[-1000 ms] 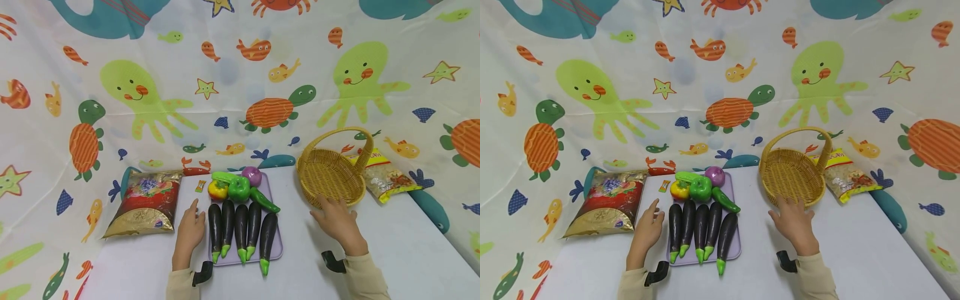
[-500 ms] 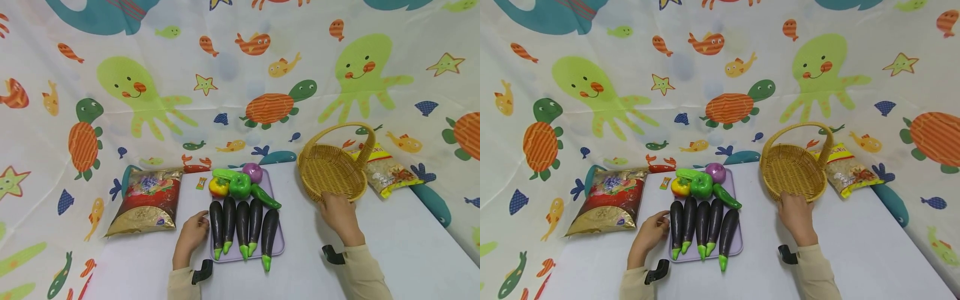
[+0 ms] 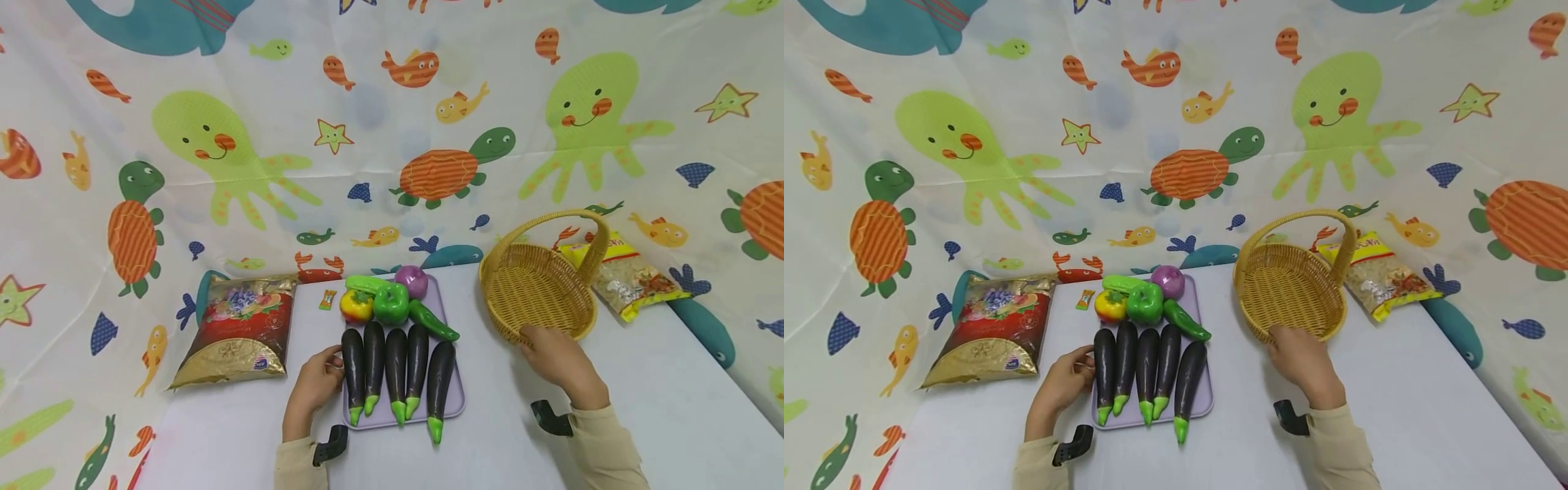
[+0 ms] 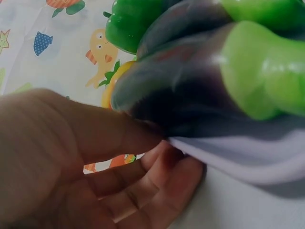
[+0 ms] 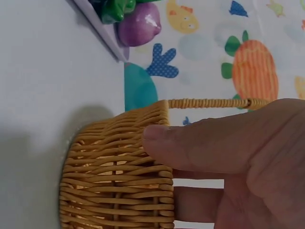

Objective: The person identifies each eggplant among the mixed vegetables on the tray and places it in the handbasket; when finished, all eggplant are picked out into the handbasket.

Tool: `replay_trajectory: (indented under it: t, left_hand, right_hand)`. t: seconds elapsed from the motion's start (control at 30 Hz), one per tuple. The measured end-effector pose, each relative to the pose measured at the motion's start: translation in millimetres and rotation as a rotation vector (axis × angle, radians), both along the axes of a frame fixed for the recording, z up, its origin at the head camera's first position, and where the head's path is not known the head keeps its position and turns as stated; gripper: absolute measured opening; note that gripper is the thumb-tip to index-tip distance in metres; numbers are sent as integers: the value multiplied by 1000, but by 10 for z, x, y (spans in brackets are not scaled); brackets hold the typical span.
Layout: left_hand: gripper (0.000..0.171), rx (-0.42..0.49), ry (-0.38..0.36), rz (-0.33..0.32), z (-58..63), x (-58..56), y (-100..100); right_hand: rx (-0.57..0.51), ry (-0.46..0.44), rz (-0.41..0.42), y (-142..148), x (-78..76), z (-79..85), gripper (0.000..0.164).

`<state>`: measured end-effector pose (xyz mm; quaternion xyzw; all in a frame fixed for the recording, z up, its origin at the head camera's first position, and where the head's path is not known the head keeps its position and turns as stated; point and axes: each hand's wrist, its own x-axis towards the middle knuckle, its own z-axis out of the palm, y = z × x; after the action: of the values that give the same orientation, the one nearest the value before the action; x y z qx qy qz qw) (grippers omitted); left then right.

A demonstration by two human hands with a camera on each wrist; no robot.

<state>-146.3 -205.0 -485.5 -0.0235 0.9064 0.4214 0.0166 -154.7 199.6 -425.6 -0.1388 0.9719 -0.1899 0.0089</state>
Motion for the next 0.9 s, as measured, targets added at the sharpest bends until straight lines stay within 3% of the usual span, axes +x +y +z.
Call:
replay_trajectory:
  t: [0.2,0.53,0.7,0.8,0.9]
  left_hand:
    - [46,33,-14,6,-11,8,-11]
    - [53,94,-63,28,-2,33,-32]
    - [53,96,-72,36,-7,39,-43]
    - [52,97,-66,31,-10,25,-43]
    - [51,105,-64,28,-7,13,-43]
  right_hand:
    - [-9,-58,28,-42,32,40,4]
    - [-37,-94,55,-112,70,103,9]
    - [1,-55,0,-169,192,248,32]
    - [-18,16,-30,-267,293,353,36]
    - [-75,66,-9,-473,373,339,36]
